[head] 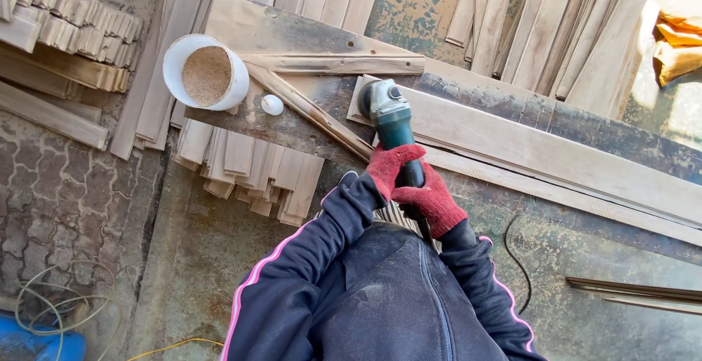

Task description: Sanding wooden planks using an angle grinder with a sanding attachment.

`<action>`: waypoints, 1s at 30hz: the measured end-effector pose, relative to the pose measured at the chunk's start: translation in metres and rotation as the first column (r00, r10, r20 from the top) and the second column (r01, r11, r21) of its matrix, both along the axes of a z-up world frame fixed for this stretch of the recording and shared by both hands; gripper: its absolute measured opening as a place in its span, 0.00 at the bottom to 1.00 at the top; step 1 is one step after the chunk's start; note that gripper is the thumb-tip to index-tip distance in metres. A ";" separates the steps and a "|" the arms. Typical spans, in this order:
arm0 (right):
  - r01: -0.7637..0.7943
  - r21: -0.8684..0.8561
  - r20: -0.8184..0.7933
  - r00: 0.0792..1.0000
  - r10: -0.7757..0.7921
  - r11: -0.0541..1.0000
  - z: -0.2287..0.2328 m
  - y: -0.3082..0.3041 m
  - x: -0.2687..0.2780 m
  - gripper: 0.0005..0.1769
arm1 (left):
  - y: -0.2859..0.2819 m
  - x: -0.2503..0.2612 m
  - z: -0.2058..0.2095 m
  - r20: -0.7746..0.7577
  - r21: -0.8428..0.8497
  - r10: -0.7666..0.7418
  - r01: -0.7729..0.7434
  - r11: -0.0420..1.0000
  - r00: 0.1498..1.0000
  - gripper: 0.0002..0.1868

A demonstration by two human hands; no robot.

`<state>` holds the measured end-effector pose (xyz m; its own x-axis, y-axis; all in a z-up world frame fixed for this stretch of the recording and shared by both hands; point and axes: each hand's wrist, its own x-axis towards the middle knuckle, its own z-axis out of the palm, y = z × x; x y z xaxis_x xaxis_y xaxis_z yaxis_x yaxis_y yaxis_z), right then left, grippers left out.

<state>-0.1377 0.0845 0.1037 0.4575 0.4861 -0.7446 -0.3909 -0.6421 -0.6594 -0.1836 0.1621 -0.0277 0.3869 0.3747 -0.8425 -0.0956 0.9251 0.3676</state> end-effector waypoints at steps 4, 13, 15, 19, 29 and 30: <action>0.049 -0.029 0.020 0.999 -0.049 0.998 -0.008 -0.021 0.008 0.32 | -0.018 0.012 0.018 0.020 0.028 -0.035 0.034 0.999 0.999 0.35; 0.083 -0.034 0.026 0.996 -0.082 0.996 -0.011 -0.019 0.010 0.31 | -0.013 0.014 0.011 0.067 -0.042 -0.012 0.015 0.999 0.998 0.33; 0.021 -0.018 0.010 1.000 -0.020 1.000 -0.001 -0.004 0.010 0.31 | -0.001 0.013 0.018 0.059 -0.025 0.004 -0.003 1.000 0.998 0.33; 0.000 0.007 0.003 1.000 0.000 1.000 0.008 0.007 0.017 0.33 | 0.012 0.018 -0.007 0.030 -0.027 -0.003 0.004 1.000 1.000 0.32; 0.148 0.029 0.011 0.989 -0.149 0.988 -0.025 -0.073 0.067 0.31 | -0.048 0.094 0.003 0.180 0.002 0.013 -0.014 1.000 0.984 0.31; 0.193 0.025 0.011 0.981 -0.194 0.981 -0.027 -0.086 0.071 0.31 | -0.061 0.106 -0.002 0.217 -0.006 -0.018 0.019 1.000 0.976 0.31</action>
<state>-0.0667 -0.0018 0.0764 0.5545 0.4045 -0.7272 -0.4972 -0.5397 -0.6794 -0.0777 0.1009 -0.0292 0.5672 0.3596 -0.7409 -0.1550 0.9302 0.3328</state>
